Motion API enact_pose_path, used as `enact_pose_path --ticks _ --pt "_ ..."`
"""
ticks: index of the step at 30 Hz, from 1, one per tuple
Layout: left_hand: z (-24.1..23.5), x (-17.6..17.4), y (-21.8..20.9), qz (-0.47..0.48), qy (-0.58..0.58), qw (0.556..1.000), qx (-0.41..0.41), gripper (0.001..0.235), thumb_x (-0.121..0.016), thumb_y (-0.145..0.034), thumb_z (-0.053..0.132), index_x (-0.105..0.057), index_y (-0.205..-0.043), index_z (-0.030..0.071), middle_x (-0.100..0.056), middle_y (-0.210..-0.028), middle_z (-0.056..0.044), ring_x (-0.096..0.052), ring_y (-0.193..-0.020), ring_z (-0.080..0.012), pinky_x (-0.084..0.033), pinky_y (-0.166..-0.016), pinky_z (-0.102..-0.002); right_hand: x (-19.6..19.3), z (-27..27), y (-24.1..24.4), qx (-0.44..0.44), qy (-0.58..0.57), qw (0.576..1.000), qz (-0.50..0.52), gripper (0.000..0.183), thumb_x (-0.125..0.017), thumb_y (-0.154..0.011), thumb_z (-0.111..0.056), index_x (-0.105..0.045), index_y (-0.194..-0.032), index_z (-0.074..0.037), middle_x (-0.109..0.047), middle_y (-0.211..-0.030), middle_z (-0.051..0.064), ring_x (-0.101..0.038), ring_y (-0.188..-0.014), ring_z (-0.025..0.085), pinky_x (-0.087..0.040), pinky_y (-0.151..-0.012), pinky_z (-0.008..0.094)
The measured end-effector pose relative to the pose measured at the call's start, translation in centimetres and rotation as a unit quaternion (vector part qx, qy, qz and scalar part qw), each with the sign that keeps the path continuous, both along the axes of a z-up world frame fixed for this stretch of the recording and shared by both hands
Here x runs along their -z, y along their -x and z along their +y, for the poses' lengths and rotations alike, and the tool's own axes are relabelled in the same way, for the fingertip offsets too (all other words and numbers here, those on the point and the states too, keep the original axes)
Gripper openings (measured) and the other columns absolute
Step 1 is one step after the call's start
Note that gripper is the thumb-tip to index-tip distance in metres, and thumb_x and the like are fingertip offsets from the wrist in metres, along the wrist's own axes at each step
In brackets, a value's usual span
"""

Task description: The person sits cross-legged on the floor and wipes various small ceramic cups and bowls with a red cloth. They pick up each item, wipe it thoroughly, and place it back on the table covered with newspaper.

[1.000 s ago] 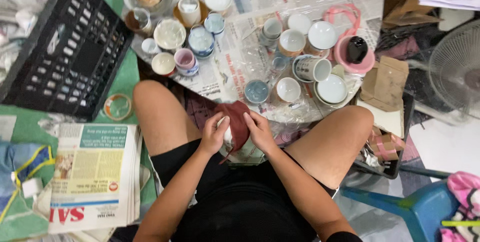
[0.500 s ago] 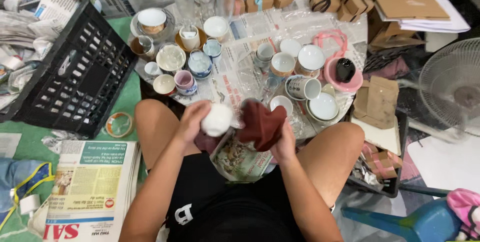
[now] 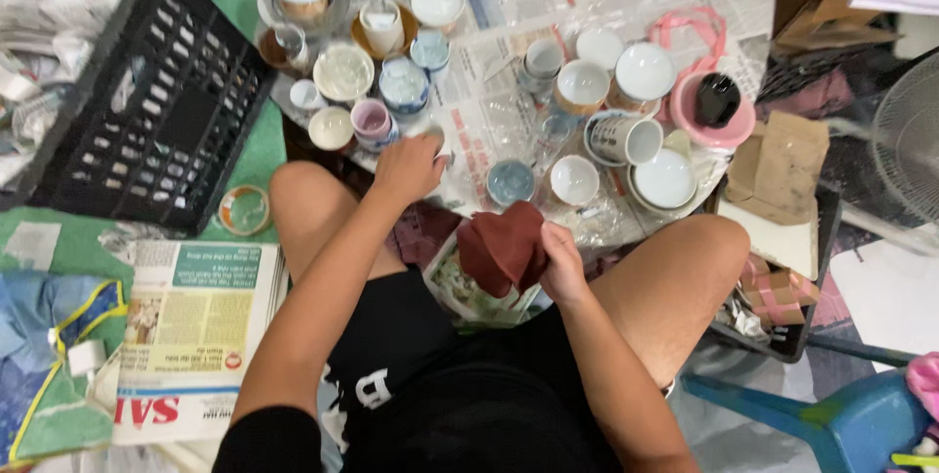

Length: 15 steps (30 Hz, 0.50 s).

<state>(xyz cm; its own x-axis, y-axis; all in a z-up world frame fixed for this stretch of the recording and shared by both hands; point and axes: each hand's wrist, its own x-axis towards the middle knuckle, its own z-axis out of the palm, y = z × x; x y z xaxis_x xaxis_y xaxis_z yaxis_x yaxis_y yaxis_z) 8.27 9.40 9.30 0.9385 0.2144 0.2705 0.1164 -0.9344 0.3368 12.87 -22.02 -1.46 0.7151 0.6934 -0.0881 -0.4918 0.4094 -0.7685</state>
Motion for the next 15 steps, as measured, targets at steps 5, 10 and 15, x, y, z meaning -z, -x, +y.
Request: enact_pose_path --ticks 5,10,15 --pt "1.4 3.0 -1.2 -0.001 -0.111 0.993 0.043 0.018 -0.073 -0.086 0.023 -0.066 -0.093 0.008 -0.069 -0.088 -0.01 -0.068 -0.085 -0.0321 -0.053 -0.07 -0.047 0.5 0.4 0.7 -0.053 0.054 0.995 -0.067 0.041 -0.052 -0.108 -0.033 -0.052 -0.076 -0.009 -0.047 -0.066 -0.002 -0.041 -0.059 0.008 -0.03 -0.055 0.025" --pt "2.3 5.7 -1.8 0.004 -0.157 0.987 0.03 0.018 -0.073 -0.086 0.025 -0.067 -0.095 0.01 -0.069 -0.092 -0.007 -0.066 -0.09 -0.0282 -0.05 -0.076 -0.046 -0.6 0.8 1.0 -0.077 0.073 0.993 -0.05 0.039 -0.054 -0.107 -0.034 -0.054 -0.077 -0.009 -0.049 -0.065 0.0 -0.044 -0.056 0.011 -0.033 -0.051 0.029" --pt "1.7 7.0 -1.6 0.029 -0.202 0.979 0.0 0.016 -0.072 -0.089 0.026 -0.068 -0.098 0.013 -0.068 -0.097 -0.005 -0.064 -0.098 -0.0269 -0.048 -0.081 -0.045 -0.9 0.6 1.5 -0.087 0.067 0.994 -0.022 0.039 -0.053 -0.107 -0.035 -0.054 -0.077 -0.009 -0.047 -0.062 0.0 -0.043 -0.052 0.012 -0.032 -0.048 0.029"
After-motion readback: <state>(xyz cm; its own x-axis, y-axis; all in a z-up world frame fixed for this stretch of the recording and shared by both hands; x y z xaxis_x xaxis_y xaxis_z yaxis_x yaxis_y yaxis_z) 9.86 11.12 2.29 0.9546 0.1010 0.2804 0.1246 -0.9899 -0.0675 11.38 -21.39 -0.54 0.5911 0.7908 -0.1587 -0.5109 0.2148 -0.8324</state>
